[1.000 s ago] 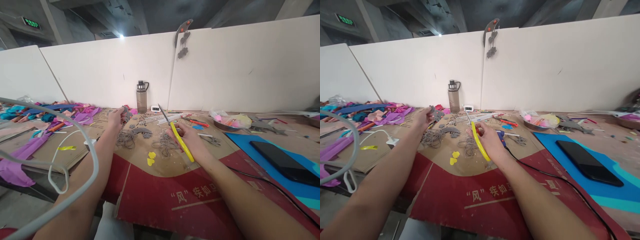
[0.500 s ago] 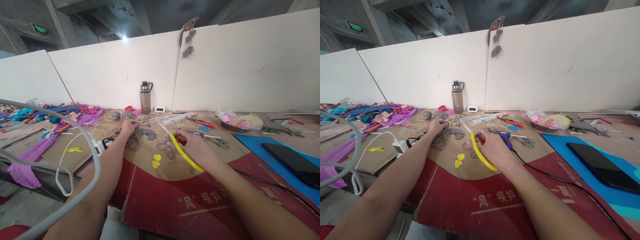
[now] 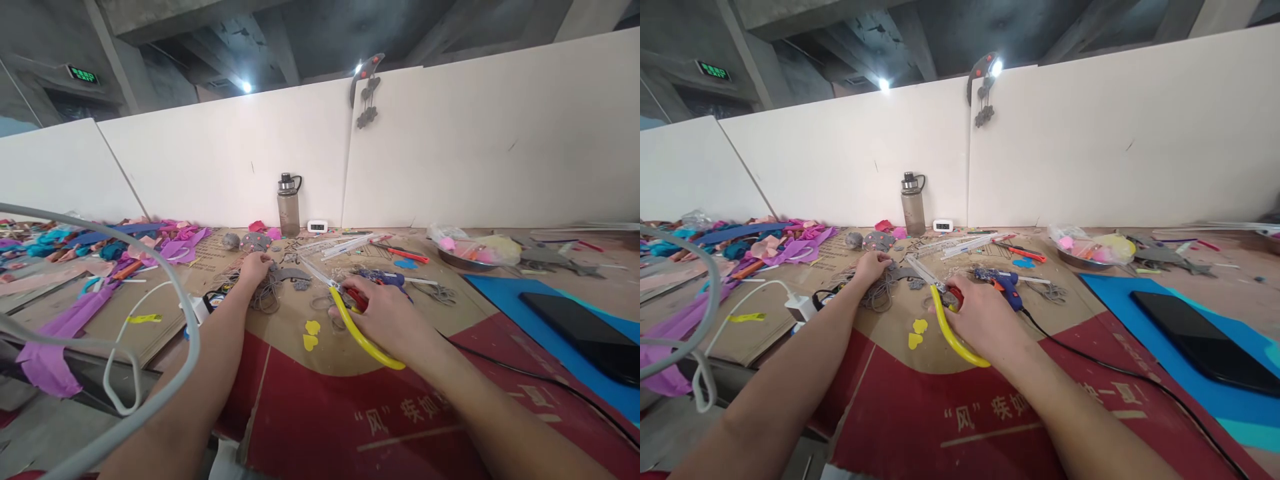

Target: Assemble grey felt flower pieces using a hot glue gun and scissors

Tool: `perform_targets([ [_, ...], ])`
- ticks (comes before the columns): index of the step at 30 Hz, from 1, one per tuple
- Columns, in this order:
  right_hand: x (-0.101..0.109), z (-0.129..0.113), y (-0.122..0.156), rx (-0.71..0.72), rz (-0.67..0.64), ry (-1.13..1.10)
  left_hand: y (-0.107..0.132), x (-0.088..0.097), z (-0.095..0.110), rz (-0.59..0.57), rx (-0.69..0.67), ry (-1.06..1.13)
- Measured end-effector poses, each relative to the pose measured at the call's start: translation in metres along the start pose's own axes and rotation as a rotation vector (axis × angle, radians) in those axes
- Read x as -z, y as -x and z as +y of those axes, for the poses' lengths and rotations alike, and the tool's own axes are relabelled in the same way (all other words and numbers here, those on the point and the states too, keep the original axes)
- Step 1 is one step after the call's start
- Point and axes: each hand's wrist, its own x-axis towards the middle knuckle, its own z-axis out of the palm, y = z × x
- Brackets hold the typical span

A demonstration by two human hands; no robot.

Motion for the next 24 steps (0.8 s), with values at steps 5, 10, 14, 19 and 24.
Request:
perform_targets([
  [5, 0.005, -0.006, 0.002, 0.048, -0.093, -0.021, 0.004, 0.005, 0.008, 0.040, -0.043, 0.084],
  [10, 0.012, 0.008, 0.010, 0.152, -0.284, -0.046, 0.012, 0.015, 0.031, 0.097, -0.100, 0.426],
  [14, 0.015, 0.024, 0.023, 0.251, -0.453, -0.064, 0.025, 0.017, 0.051, -0.256, -0.167, 0.739],
  [19, 0.014, 0.029, 0.035, 0.257, -0.555, -0.078, 0.033, 0.007, 0.057, -0.480, -0.239, 0.506],
  [24, 0.015, 0.027, 0.042, 0.270, -0.508, -0.075, 0.027, 0.002, 0.051, -0.500, -0.289, 0.306],
])
